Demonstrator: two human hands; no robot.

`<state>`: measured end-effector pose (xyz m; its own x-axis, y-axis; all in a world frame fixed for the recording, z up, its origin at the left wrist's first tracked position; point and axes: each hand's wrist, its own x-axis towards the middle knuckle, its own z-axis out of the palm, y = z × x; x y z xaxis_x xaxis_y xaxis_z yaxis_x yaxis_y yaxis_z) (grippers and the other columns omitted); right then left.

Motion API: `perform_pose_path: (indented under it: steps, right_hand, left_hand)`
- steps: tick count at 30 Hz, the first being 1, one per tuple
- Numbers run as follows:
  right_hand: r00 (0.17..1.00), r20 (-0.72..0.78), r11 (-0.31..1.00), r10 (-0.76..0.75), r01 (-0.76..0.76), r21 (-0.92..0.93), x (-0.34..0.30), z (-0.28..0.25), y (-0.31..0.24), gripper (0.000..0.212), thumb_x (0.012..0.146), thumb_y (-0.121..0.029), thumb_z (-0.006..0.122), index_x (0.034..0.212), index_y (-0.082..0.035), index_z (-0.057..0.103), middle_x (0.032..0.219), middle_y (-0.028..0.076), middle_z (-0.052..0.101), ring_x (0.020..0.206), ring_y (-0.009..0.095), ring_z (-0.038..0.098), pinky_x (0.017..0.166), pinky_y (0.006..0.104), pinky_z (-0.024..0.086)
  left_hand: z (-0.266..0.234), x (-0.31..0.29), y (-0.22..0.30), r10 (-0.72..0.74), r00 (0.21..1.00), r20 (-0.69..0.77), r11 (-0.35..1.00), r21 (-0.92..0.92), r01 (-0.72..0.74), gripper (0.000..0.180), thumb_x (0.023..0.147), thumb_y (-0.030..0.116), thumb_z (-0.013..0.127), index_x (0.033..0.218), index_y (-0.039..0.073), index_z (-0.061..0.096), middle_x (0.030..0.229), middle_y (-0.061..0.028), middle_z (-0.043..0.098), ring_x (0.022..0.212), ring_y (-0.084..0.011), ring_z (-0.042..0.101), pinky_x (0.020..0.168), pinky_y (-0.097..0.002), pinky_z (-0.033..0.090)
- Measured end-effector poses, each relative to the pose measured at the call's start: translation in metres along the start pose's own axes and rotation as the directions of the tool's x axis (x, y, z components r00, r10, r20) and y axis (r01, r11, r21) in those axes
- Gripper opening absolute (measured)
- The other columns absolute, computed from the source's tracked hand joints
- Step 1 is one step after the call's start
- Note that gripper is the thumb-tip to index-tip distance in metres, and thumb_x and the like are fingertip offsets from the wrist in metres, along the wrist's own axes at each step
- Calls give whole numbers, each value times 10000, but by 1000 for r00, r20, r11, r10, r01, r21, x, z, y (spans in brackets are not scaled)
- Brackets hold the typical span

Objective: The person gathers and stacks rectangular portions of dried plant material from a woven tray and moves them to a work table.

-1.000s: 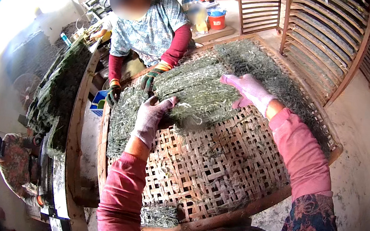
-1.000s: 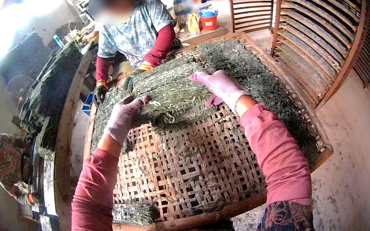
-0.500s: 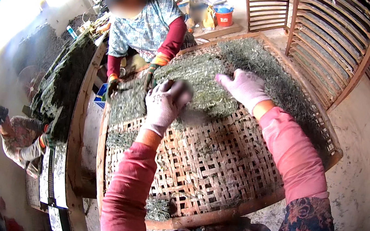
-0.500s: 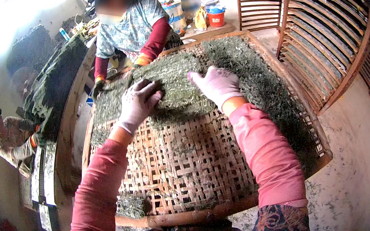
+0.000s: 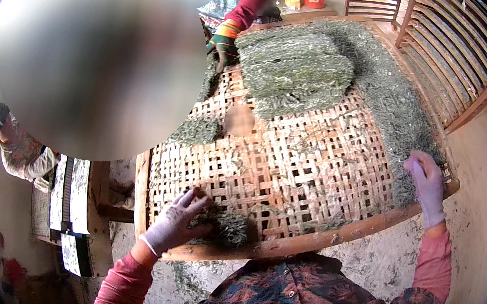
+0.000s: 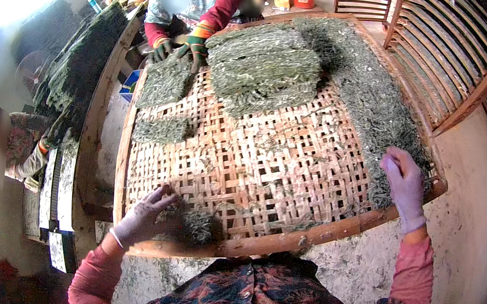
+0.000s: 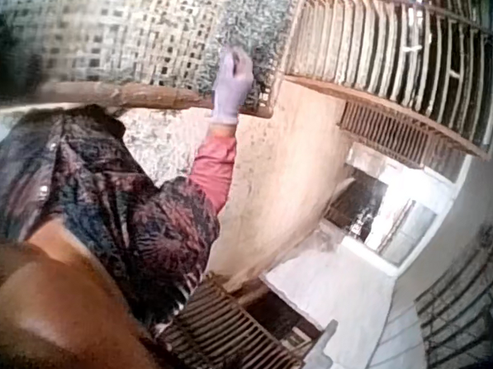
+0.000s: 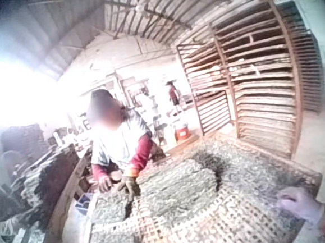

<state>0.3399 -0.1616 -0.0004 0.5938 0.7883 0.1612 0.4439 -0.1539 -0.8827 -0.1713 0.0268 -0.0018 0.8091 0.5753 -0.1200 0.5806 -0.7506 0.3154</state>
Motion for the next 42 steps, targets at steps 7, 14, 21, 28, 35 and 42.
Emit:
perform_pose_path:
  steps: [7, 14, 21, 28, 35, 42]
  right_hand:
    - [998, -4, 998, 61, -61, 9, -54, 7, 8, 273, 933, -55, 550, 1186, 44, 564, 1026, 89, 646, 919, 138, 625, 831, 260, 491]
    - [991, -105, 970, 80, -102, -222, -113, 7, -1, 322, 913, -95, 576, 1196, 56, 557, 1043, 124, 666, 944, 179, 646, 826, 288, 503]
    - [972, -215, 910, 91, -169, -378, -157, -19, 32, 296, 902, -118, 594, 1156, 35, 586, 993, 141, 687, 903, 212, 673, 801, 324, 515]
    - [971, -223, 824, 88, -197, -531, -169, -1, 0, 306, 885, -151, 614, 1135, 27, 607, 993, 165, 689, 899, 250, 679, 806, 351, 514]
    - [966, -229, 845, 121, -221, -487, -182, 3, 17, 302, 855, -137, 643, 1112, 20, 617, 944, 159, 692, 877, 263, 679, 790, 359, 517]
    - [991, -126, 786, -46, -42, -617, -172, 8, -12, 291, 801, -117, 680, 1067, -26, 606, 842, 139, 671, 801, 306, 666, 718, 390, 512]
  left_hand:
    - [3, -12, -16, -7, 995, 104, 985, -169, 24, 555, 719, 281, 778, 1228, 122, 624, 965, -165, 639, 885, -333, 617, 792, -422, 490]
    - [-21, -1, -22, 10, 962, 272, 851, -508, 134, 204, 731, 122, 799, 878, 43, 681, 795, -26, 657, 708, -100, 593, 638, -291, 504]
    - [-101, 79, -75, 227, 852, -471, 962, 245, -121, 213, 750, 188, 760, 896, 82, 646, 902, -88, 616, 789, -272, 605, 702, -391, 500]
    - [-50, 119, -129, 183, 901, -393, 953, 295, -65, 434, 704, 216, 768, 1065, 68, 579, 1083, -124, 585, 1010, -321, 569, 862, -444, 468]
    - [-81, 131, -173, 132, 916, -379, 991, 78, -111, 702, 667, 290, 853, 1293, 127, 580, 1350, -201, 508, 1231, -357, 507, 1032, -417, 415]
    - [-55, 160, -237, -34, 993, 115, 999, 21, 32, 867, 546, 541, 860, 1235, 85, 597, 1007, -178, 686, 962, -326, 651, 867, -387, 507]
